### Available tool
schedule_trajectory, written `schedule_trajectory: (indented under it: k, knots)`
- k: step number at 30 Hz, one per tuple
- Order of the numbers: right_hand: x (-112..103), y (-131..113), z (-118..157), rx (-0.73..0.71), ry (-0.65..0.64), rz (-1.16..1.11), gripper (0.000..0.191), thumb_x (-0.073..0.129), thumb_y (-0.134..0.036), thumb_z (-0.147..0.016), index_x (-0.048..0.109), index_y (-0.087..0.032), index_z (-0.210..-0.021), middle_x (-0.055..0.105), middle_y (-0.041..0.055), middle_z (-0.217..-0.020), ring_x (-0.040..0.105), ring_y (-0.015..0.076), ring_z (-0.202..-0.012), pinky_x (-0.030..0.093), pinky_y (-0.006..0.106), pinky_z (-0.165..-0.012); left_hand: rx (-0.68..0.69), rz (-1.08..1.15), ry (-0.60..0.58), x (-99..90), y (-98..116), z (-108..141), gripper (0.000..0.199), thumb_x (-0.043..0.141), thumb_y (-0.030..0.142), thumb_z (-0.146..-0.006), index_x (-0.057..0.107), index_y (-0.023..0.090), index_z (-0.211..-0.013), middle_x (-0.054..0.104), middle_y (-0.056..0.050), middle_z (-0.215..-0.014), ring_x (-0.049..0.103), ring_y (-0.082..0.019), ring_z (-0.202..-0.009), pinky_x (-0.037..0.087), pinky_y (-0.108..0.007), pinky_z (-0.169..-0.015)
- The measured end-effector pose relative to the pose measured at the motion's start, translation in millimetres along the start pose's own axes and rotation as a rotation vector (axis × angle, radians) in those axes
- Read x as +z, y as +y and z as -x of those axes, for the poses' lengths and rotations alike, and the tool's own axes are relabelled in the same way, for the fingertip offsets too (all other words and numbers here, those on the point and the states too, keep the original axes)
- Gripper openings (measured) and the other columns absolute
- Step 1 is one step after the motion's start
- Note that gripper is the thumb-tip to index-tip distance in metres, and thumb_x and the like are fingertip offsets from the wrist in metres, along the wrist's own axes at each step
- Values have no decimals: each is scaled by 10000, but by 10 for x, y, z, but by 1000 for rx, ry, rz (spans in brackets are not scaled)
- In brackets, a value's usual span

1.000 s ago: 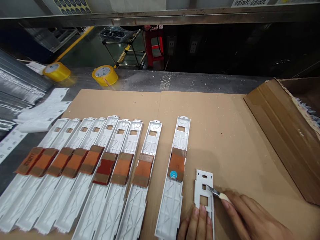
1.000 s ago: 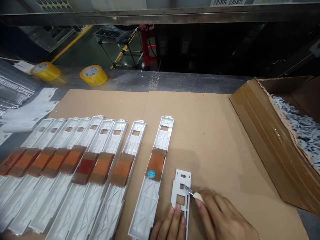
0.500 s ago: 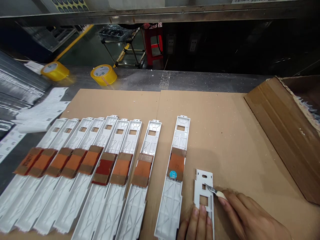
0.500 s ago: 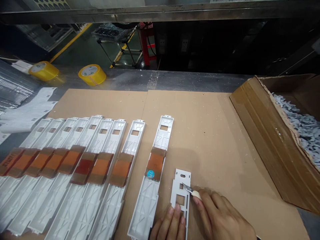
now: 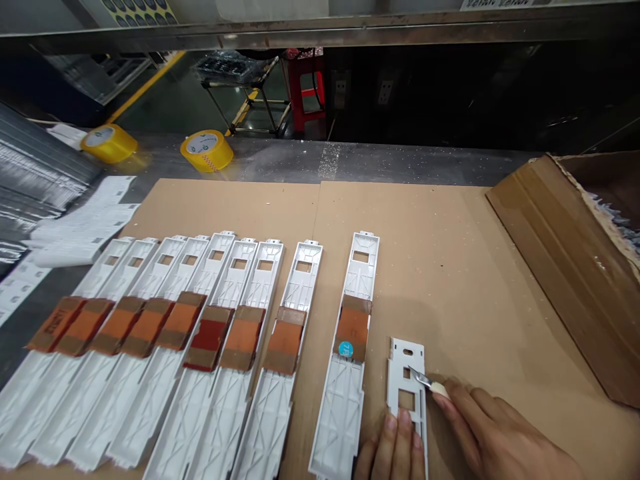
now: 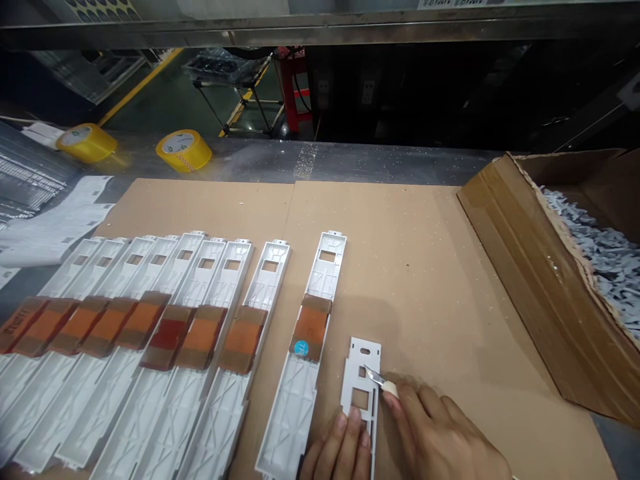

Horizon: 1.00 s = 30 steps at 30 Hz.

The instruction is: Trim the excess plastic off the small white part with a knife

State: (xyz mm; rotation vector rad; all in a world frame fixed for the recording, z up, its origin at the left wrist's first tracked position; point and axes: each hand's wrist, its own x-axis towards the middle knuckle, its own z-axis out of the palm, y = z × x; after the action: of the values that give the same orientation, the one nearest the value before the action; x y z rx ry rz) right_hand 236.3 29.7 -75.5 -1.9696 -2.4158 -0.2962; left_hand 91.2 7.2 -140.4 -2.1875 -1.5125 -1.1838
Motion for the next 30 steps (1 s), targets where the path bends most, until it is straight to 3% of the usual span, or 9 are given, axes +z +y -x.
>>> schedule_trajectory:
  k: [2,7,11,19,30]
  knots:
    - [10,8,11,6,-14,-2,416,258,-381,-980,629,-245,-850,633,-19,-680,620,145,-525,462,265,-368,9,1,-6,-4,-4,-10,443,282,140,-916,663,208,-699,727,16,-748,647,-99,-786,372,-245,-986]
    - [36,42,44,-11,-78,-18,316,308,-410,-971,588,-268,-933,633,-47,-716,628,129,-560,474,242,-389,16,14,-32,-46,-12,-3,613,117,235,-961,681,212,-721,730,-1,-774,647,-118,-803,392,-261,-910]
    - [15,44,5,-8,-62,-10,345,260,-392,-984,571,-270,-896,601,-47,-668,615,135,-540,450,253,-379,13,30,-42,-55,-14,42,610,117,222,-956,685,208,-735,732,-10,-800,647,-134,-832,413,-281,-791]
    - [-80,68,-91,-82,29,45,422,244,-392,-985,609,-208,-881,592,16,-713,571,182,-597,396,327,-531,-2,52,-98,-58,4,175,565,149,268,-949,698,192,-845,727,-19,-940,629,-165,-967,414,-316,-823]
    - [-57,75,13,115,12,-172,397,253,-451,-984,607,-277,-936,669,-54,-783,657,123,-633,469,244,-441,28,123,-149,-142,-56,126,548,175,326,-954,697,162,-924,709,-29,-1027,622,-172,-1006,431,-302,-806]
